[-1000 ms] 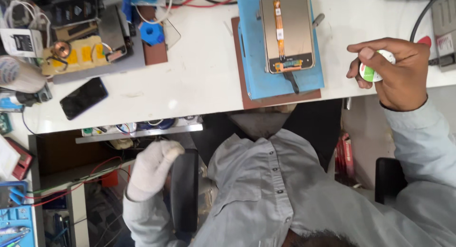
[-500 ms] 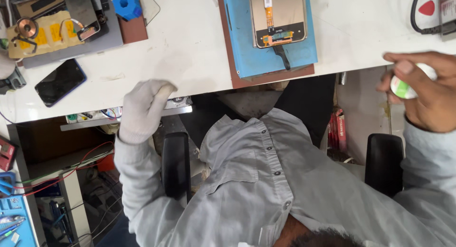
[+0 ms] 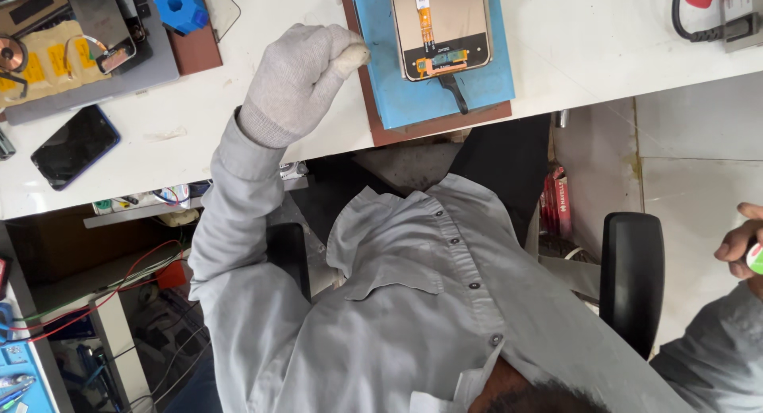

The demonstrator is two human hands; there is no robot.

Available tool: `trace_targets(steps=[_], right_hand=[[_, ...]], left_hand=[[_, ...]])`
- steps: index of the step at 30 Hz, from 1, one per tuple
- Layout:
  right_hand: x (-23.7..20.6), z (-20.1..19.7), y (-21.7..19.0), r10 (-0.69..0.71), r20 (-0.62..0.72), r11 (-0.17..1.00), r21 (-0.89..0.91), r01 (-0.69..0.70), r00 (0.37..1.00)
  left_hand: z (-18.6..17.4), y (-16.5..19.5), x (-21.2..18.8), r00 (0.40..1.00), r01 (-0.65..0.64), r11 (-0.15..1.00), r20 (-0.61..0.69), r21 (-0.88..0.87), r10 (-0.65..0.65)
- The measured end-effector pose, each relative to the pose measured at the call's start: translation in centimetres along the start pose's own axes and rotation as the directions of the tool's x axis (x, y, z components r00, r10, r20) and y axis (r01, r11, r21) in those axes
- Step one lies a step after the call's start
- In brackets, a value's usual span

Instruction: The person works on a phone display assembly clamped in a blue fixture on the workbench, touching and adjusting its flex cable with a gloved hand while holding a small round container in the other hand. The person then leans back in the chair for extended periods, still holding the container, before reaching toward the phone again near the end.

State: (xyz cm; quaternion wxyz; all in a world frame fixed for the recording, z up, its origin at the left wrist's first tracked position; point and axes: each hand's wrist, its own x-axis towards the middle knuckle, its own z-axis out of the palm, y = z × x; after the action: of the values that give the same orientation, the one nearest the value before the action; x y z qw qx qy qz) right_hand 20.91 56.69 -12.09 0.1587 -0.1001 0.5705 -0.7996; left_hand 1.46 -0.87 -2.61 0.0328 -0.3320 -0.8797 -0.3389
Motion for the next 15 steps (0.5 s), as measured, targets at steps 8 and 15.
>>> trace_targets(steps=[8,15], right_hand=[[3.7,-0.4,-0.1,0.001,-0.187,0.991,-0.129,-0.025,0.982],[7.9,0.2,0.5,0.037,-0.413,0.973,-0.192,-0.126,0.91]], left_hand=[[-1.0,1.3,-2.3,0.993,-0.106,0.986,0.061,0.129,0.099],[-2.3,2.9,-6.1,0.996,0.082,0.994,0.017,0.074,-0.083]])
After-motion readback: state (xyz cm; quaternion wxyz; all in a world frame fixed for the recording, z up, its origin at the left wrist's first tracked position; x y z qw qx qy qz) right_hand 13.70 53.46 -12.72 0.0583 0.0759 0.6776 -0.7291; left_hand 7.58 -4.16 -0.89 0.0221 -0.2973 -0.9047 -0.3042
